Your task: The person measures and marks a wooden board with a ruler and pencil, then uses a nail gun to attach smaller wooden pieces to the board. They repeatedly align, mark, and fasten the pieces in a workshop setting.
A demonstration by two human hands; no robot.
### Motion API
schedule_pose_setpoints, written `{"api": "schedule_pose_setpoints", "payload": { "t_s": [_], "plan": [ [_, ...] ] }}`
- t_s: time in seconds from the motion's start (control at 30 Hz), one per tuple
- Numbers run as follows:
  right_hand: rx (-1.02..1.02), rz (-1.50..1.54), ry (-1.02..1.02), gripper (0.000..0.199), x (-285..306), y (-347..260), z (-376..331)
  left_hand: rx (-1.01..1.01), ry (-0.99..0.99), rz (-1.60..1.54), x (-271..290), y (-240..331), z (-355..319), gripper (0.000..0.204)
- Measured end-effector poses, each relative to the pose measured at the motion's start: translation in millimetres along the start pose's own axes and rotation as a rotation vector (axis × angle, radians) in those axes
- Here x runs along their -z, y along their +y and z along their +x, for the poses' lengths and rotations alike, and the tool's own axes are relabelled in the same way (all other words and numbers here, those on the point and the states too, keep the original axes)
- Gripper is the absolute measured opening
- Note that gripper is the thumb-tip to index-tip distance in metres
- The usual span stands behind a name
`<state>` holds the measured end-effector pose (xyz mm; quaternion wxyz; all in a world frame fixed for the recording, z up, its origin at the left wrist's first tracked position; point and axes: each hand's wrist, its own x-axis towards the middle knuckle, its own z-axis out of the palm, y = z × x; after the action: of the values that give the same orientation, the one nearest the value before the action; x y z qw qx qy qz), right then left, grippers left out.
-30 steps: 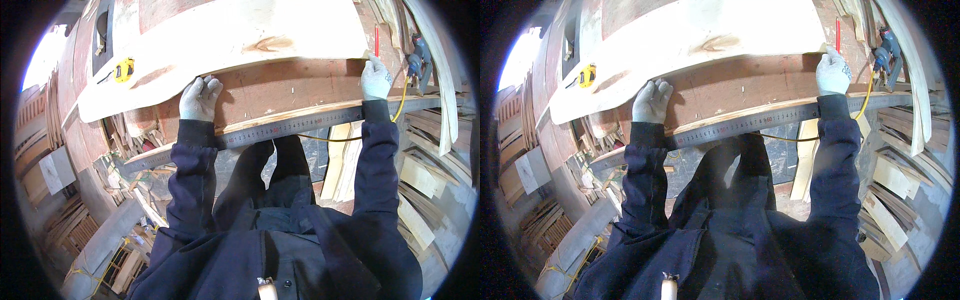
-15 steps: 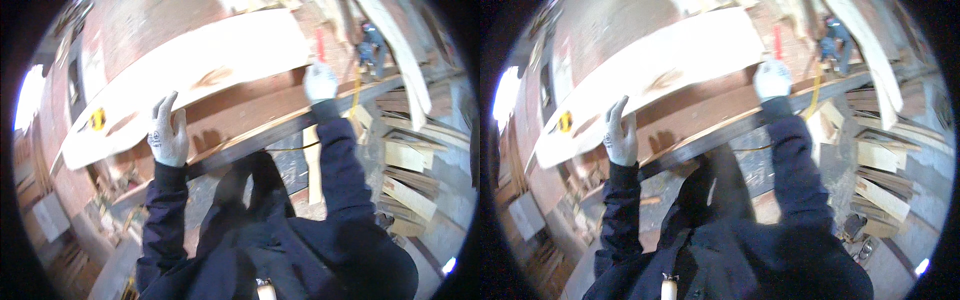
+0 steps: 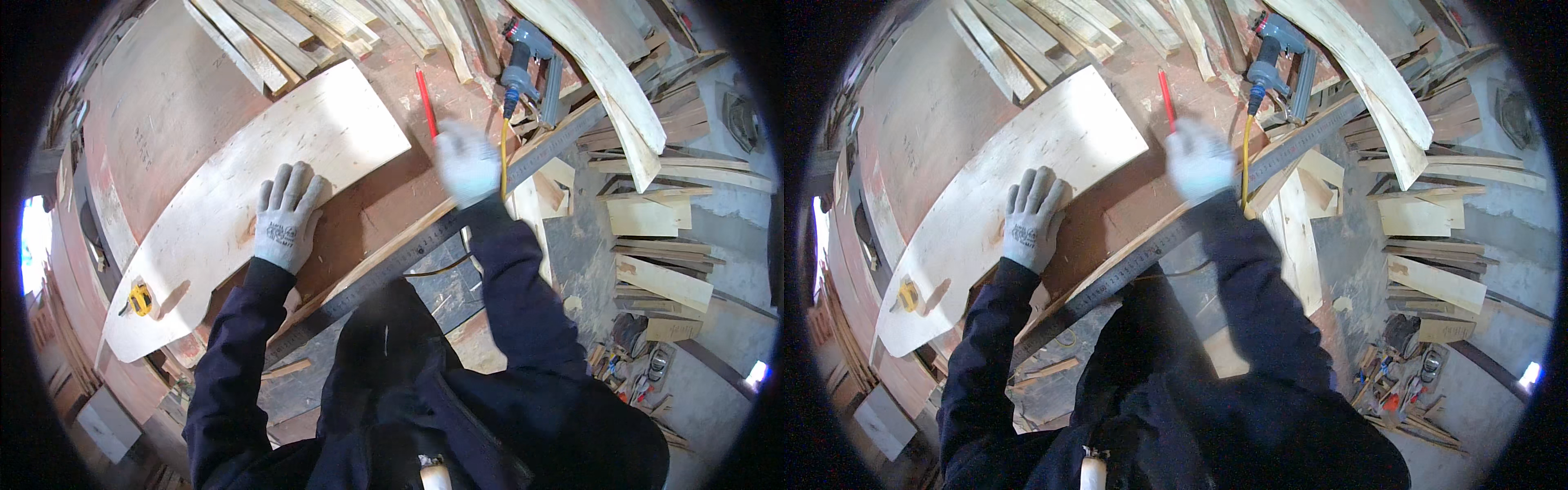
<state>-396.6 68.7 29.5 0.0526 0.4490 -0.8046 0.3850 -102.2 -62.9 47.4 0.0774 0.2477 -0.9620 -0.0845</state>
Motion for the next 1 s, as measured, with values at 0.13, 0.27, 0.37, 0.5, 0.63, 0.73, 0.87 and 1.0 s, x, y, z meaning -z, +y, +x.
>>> {"api": "schedule_pose_setpoints", "payload": {
  "t_s": [0.13, 0.27, 0.37, 0.5, 0.63, 0.73, 0.87, 1.0],
  "plan": [
    [-0.127, -0.259, 0.13, 0.036, 54, 87, 85, -0.016, 0.013, -0.011, 1, 0, 3, 0.058],
    [-0.269, -0.531, 0.034, 0.053, 39, 134, 132, -0.004, 0.001, -0.056, 4, 1, 5, 0.058],
    [-0.445, -0.442, -0.14, 0.06, 22, 138, 156, 0.01, -0.006, -0.077, 4, 0, 7, 0.059],
    [-0.583, -0.486, -0.216, 0.07, 8, 144, 193, 0.037, -0.035, -0.075, 7, -2, 7, 0.061],
    [-0.571, -0.44, -0.272, 0.066, 9, 159, 212, 0.037, -0.053, -0.068, 9, -2, 7, 0.058],
    [-0.456, -0.085, -0.347, 0.038, 52, 140, 224, 0.039, -0.036, -0.093, 9, -5, 6, 0.055],
    [-0.601, 0.463, -0.351, 0.01, 144, 44, 182, 0.035, -0.005, -0.147, 9, -7, 6, 0.054],
    [-0.646, 0.41, -0.55, 0.007, 173, -55, 123, 0.033, 0.023, -0.167, 10, -7, 7, 0.056]
  ]
}}
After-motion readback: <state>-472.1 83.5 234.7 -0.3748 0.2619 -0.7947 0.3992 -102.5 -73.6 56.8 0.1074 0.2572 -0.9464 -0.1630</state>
